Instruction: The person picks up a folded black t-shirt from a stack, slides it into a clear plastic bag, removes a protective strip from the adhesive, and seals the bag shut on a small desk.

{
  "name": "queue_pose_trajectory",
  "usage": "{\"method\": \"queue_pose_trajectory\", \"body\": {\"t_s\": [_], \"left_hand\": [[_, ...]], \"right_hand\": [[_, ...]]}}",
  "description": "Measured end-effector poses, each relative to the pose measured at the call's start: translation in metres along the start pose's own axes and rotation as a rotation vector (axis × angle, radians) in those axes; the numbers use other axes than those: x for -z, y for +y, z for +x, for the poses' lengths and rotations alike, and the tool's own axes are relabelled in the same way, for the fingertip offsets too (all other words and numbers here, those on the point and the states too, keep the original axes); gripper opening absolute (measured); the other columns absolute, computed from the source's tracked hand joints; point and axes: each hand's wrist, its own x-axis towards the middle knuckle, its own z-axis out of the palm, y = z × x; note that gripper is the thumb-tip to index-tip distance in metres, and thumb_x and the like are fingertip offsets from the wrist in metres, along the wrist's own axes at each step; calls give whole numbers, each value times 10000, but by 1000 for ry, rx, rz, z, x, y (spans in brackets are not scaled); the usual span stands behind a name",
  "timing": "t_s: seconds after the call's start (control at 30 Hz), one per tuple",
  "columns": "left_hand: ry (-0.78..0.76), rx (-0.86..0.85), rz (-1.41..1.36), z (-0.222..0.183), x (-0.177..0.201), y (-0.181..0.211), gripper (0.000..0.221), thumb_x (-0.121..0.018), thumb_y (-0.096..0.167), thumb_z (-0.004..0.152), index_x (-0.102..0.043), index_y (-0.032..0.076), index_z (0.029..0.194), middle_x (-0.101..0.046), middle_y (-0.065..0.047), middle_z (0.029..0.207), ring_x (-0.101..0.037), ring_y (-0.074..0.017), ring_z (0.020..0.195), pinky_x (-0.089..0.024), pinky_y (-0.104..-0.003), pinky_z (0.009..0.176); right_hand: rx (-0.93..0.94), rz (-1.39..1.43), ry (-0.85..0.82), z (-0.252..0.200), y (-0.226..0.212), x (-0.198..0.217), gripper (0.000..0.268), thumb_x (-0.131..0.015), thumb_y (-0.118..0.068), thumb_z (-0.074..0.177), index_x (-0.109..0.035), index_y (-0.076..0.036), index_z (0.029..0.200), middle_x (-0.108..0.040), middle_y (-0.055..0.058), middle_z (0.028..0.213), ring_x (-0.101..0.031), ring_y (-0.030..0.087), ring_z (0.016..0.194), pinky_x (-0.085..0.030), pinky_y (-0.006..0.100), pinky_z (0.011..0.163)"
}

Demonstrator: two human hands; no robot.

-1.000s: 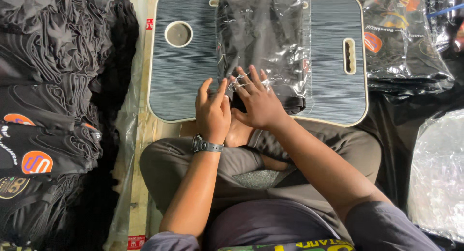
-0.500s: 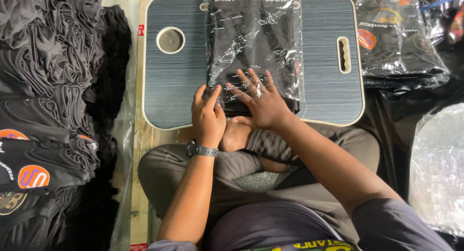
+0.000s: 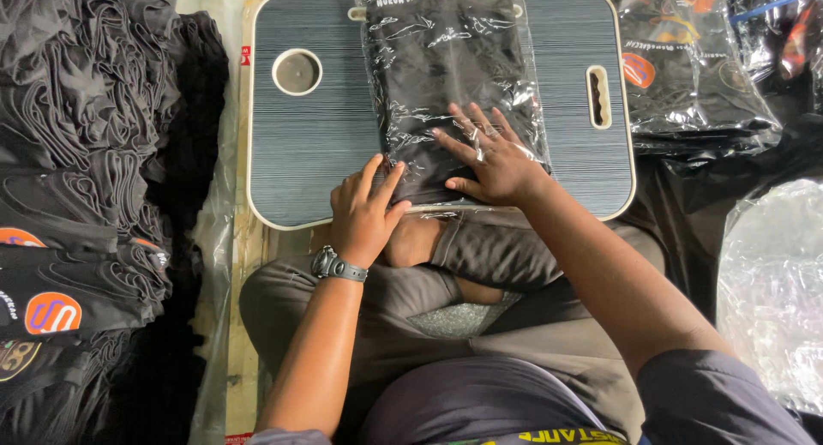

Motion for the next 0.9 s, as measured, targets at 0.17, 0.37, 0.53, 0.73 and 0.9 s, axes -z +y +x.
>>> {"method": "queue_pose_trajectory", "body": {"t_s": [0.17, 0.37, 0.53, 0.73, 0.9], "left_hand": [[-98, -2, 43, 0, 4, 1, 582, -666, 438, 810, -504, 328, 1358, -480, -41, 1370, -557, -281, 1041, -449, -490, 782], [-111, 0, 41, 0, 3, -1, 540, -620, 439, 839, -508, 319, 1354, -499, -23, 1331, -535, -266, 1074, -444, -477, 792], [-133, 19, 16, -4, 3, 0, 524, -594, 419, 846, -508, 306, 1351, -488, -26, 1343, -514, -263, 1100, -427, -490, 818], [-63, -12, 39, -6, -1, -2, 483, -569, 417, 871, -531, 288, 1335, -511, -25, 1316, -534, -251, 1071, -423, -463, 808], [26, -38, 42, -5, 2, -2, 467, -592, 364, 863, -549, 258, 1315, -502, -33, 1329, -556, -235, 1027, -432, -439, 785]], "right_hand": [[-69, -15, -32, 1, 4, 6, 807, -431, -728, 802, -232, -359, 1491, -152, 42, 1584, -169, 340, 1435, -133, 547, 1148], [-169, -62, -12, 15, -8, 7, 813, -545, -602, 771, -237, -380, 1489, -132, 41, 1588, -146, 364, 1437, -119, 570, 1150], [-75, -34, 124, 6, -35, -13, 722, -483, -591, 852, -270, -328, 1490, -196, 72, 1572, -188, 376, 1425, -160, 600, 1120], [-175, -13, 46, 17, -37, -7, 695, -438, -673, 851, -285, -390, 1468, -193, 4, 1575, -164, 338, 1436, -140, 604, 1129], [-161, 69, 37, -12, -40, 4, 772, -532, -674, 793, -311, -359, 1462, -158, 20, 1580, -197, 356, 1422, -209, 589, 1120]]}}
